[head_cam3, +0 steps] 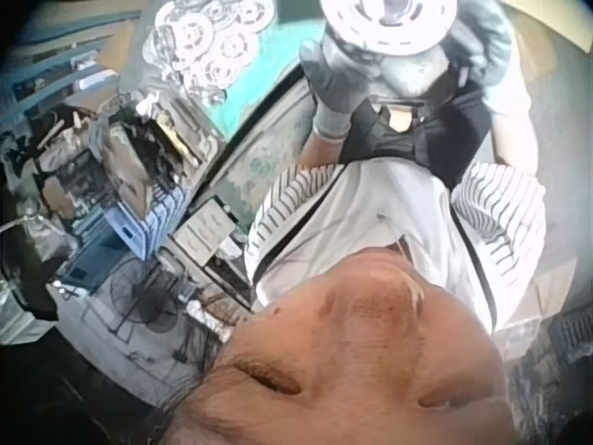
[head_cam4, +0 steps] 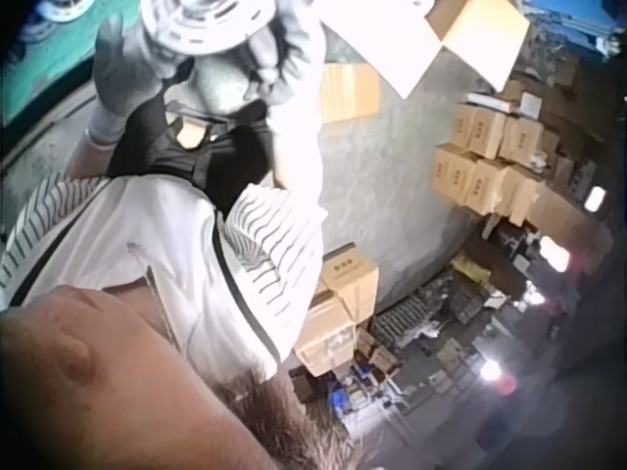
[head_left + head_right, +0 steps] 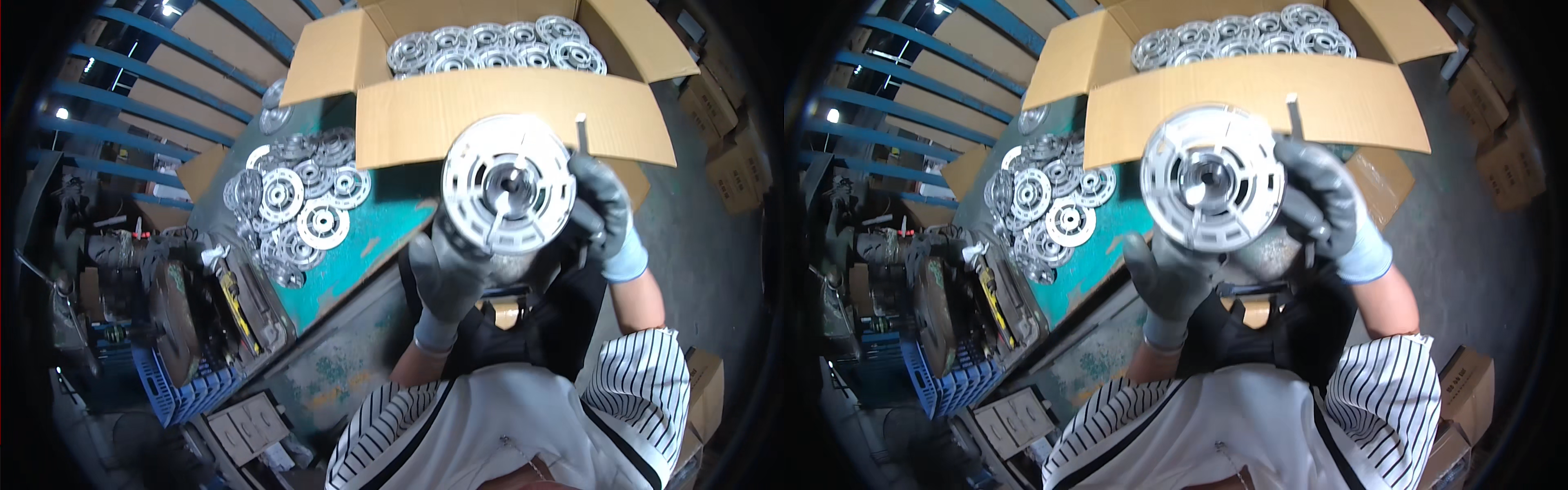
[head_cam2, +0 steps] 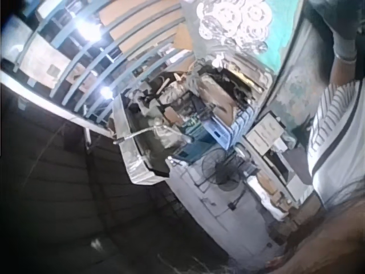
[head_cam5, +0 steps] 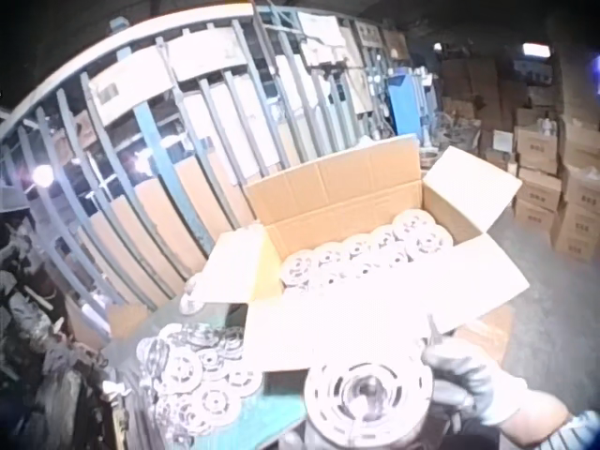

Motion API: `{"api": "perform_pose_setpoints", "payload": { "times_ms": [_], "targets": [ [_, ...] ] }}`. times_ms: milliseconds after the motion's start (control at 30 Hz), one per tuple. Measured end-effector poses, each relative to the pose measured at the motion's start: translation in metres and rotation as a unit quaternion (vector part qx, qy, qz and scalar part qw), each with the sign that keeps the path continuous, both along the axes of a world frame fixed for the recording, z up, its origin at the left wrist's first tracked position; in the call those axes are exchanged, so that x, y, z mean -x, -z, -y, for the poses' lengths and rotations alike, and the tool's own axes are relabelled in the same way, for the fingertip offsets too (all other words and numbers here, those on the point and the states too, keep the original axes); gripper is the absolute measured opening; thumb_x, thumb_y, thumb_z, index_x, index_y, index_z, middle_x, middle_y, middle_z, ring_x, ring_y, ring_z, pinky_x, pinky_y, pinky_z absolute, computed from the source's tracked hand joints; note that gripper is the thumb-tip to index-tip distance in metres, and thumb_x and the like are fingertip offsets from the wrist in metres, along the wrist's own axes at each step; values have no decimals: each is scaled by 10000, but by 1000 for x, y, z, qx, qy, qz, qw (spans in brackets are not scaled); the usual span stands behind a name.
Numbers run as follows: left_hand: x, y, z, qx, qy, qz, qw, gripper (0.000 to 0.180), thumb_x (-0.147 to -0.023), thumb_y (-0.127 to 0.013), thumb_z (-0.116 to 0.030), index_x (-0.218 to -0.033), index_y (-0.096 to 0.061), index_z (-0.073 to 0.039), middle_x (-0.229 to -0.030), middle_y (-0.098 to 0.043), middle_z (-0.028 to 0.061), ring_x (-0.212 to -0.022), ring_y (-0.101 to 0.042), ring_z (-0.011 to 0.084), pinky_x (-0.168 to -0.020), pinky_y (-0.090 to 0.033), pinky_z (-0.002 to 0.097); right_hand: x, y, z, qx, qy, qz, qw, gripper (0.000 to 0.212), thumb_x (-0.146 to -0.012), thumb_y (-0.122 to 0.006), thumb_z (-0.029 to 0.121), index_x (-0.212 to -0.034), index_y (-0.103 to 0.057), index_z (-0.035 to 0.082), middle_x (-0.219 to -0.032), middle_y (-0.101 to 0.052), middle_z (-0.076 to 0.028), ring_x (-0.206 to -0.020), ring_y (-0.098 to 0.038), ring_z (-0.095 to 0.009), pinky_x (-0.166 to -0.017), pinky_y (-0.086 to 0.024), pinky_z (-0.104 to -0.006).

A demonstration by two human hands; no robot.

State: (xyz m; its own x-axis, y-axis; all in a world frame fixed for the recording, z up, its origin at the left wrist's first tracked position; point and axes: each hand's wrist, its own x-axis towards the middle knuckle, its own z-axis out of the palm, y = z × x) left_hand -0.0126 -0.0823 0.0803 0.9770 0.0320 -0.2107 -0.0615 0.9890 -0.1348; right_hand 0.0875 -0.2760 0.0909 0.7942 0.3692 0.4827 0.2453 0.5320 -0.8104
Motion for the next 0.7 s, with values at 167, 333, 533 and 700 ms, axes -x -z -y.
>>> {"api": "perform_pose_setpoints", "payload": {
  "times_ms": [167,333,533,700],
  "targets": [
    [9,31,0,-32,166,192,967,844,-900,-307,-690,-1450,-267,-50,-1455,-355,144,-1294,-394,291,-1072,-336,456,65,3,-7,3,-51,-440,896,346,-975,-511,288,-1170,-534,4,-615,-432,73,-398,-280,-3,-367,-196,-155],
    [20,46,4,-55,214,135,966,823,-907,-268,-684,-1426,-312,-47,-1418,-401,149,-1259,-430,299,-1071,-326,483,85,21,-5,97,37,-357,928,317,-955,-538,247,-1132,-601,-7,-563,-474,42,-370,-309,-8,-379,-195,-192],
    [27,52,7,-90,244,140,955,837,-903,-230,-691,-1407,-336,-30,-1390,-433,154,-1248,-445,311,-1078,-308,498,94,18,5,191,73,-386,900,323,-942,-563,247,-1143,-613,-1,-507,-436,55,-365,-318,-15,-374,-213,-186],
    [29,48,10,-81,244,98,961,986,-839,-167,-784,-1437,-260,-7,-1413,-383,210,-1276,-414,375,-1061,-351,508,98,19,6,170,68,-391,902,320,-918,-599,237,-1138,-614,5,-537,-450,44,-382,-316,-18,-377,-217,-185]
  ]
}}
